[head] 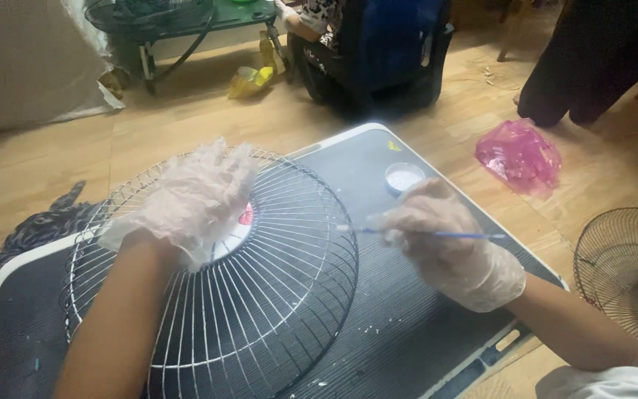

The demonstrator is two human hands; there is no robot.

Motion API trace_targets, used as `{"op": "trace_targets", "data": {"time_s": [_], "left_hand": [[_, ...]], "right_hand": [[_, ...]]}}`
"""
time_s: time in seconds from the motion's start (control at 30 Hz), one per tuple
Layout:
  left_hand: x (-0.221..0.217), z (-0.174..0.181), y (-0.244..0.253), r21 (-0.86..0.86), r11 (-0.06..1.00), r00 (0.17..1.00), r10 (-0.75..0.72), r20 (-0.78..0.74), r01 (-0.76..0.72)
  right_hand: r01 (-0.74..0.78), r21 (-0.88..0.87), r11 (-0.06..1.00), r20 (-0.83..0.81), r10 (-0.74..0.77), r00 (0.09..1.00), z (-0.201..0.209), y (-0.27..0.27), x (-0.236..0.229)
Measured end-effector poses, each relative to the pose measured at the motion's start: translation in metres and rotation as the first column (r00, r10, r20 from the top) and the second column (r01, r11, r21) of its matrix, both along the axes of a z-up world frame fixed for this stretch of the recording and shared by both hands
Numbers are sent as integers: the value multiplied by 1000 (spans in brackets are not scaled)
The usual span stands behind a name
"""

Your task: Applying a white substance to the rim of a metal fan guard using a small brush

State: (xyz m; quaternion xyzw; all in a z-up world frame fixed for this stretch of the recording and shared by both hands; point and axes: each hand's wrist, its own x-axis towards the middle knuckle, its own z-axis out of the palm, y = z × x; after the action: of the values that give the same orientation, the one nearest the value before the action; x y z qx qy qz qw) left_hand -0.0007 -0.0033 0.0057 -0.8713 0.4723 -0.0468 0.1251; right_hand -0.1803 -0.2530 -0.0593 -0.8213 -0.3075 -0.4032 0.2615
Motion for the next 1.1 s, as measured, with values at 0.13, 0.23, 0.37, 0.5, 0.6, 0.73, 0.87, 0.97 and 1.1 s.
{"op": "trace_targets", "data": {"time_s": [0.13,0.23,0.37,0.5,0.6,0.73,0.87,0.97,1.1], "left_hand": [[-1,-1,0,-47,999,1000,18,5,-18],[0,-2,0,-12,1000,1000,16,7,-16],[-1,0,1,-14,1000,1000,-6,3,6],[0,1,2,-22,1000,1000,13,-10,-13],[1,0,1,-34,999,999,28,-32,-29],[-3,2,-3,-43,998,997,53,-59,-56],[-4,3,-1,-26,998,998,51,-44,-52],[-2,1,1,-38,999,1000,19,-21,-20],[-1,0,-1,-59,998,1000,-21,1,21]], "right_hand": [[69,-141,988,134,-50,990,8,12,5],[81,-206,975,110,-59,992,7,11,4],[237,-277,931,211,-182,960,4,9,1],[392,-438,809,282,-290,914,-2,10,-9],[303,-297,905,328,-201,923,-8,9,-9],[205,-171,964,171,-176,970,13,24,-13],[257,-128,958,259,-218,941,9,26,-4],[342,-76,937,249,-314,916,-13,6,2],[339,-22,941,186,-329,926,0,11,-9]]}}
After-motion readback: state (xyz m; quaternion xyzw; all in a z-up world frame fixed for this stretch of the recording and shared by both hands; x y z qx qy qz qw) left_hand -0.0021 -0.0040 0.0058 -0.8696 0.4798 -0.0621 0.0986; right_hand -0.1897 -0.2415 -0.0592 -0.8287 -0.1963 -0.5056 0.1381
